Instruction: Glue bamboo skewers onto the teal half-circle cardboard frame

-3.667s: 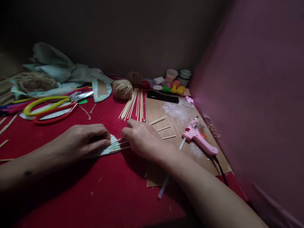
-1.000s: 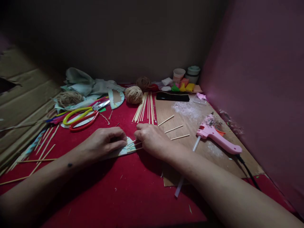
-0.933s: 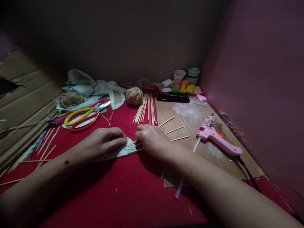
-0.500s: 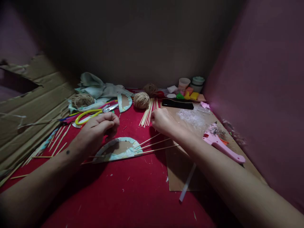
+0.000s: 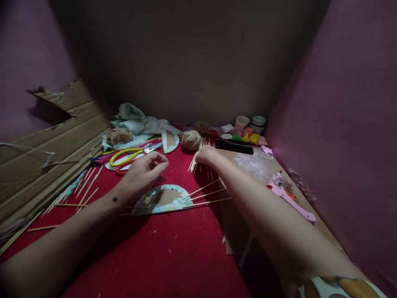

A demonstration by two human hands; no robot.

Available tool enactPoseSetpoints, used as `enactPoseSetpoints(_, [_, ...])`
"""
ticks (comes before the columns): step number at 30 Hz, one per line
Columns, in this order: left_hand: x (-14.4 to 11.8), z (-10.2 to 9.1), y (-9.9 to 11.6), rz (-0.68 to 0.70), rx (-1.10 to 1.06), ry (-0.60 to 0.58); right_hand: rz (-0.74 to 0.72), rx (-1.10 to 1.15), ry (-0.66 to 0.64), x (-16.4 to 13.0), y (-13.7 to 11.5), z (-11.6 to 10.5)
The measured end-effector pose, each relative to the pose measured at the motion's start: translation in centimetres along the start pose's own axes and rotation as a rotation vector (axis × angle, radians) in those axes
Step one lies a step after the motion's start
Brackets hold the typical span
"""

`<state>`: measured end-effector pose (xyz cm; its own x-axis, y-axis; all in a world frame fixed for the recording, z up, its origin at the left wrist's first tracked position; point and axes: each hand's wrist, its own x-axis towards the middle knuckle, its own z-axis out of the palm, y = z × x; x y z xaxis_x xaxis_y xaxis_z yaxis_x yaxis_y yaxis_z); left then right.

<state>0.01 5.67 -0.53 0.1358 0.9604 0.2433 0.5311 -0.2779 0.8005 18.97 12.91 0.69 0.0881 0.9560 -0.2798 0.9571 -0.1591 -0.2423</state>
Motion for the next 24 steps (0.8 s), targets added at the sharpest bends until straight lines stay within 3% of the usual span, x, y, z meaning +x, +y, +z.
enactPoseSetpoints(7, [0.3,0.3,-0.7,0.123,-0.028,-0.005,0.094,0.069,-0.066,0.0,0.4,-0.6])
enactPoseSetpoints(14, [0.1,-0.1,0.1,0.058,-0.177,-0.051,0.176,0.212,-0.079,0.0,0.5,-0.3])
enactPoseSetpoints(19, [0.1,-0.4,0.4,-0.015,-0.238,-0.083,0.167,0.339,-0.042,-2.0,1.4,-1.6])
enactPoseSetpoints(24, [0.4,-0.3,0.5,-0.013,-0.265,-0.055,0.062,0.466,0.036,-5.1,3.0,-2.9])
